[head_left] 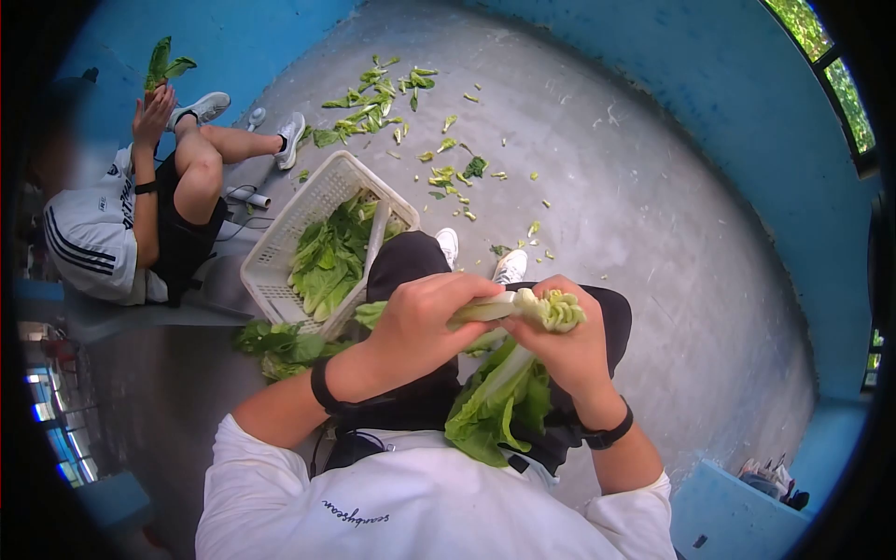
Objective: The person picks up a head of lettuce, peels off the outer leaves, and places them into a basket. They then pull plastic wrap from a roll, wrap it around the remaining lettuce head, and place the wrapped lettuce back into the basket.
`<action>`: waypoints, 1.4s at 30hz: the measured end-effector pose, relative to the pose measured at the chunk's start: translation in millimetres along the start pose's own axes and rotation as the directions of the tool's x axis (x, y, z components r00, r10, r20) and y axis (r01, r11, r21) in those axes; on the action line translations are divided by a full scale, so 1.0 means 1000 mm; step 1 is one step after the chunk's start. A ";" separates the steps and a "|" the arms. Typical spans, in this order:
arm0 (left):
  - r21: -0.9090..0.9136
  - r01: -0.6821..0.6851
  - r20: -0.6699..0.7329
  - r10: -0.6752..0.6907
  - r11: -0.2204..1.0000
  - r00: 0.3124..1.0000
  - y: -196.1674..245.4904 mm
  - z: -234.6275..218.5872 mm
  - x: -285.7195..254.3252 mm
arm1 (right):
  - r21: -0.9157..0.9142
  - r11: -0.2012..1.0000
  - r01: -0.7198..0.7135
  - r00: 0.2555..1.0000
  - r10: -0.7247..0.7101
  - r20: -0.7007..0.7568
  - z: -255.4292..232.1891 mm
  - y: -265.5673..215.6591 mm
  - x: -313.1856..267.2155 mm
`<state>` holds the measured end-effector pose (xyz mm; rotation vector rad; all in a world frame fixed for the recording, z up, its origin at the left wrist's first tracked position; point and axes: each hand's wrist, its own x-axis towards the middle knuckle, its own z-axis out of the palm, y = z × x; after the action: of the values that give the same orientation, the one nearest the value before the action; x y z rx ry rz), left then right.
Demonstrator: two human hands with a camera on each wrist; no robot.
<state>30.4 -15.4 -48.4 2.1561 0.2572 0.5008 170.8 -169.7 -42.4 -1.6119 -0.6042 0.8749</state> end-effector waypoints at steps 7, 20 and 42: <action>0.271 -0.201 -0.012 0.212 0.942 0.977 0.005 -0.004 -0.003 | -0.160 0.986 -0.053 0.987 0.075 0.139 -0.006 -0.010 -0.004; 0.313 -0.027 -0.191 0.091 0.949 0.977 -0.013 -0.055 -0.007 | -0.231 0.973 0.011 0.959 0.055 0.278 -0.055 -0.017 -0.019; -0.769 0.437 0.319 -0.314 0.466 0.895 0.008 0.017 -0.013 | 0.460 0.880 -0.118 0.992 0.079 0.103 -0.020 0.000 -0.021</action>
<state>25.6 -36.6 -54.5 1.1136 0.3303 0.1403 175.0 -197.8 -36.1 -1.1790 -0.3324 1.0736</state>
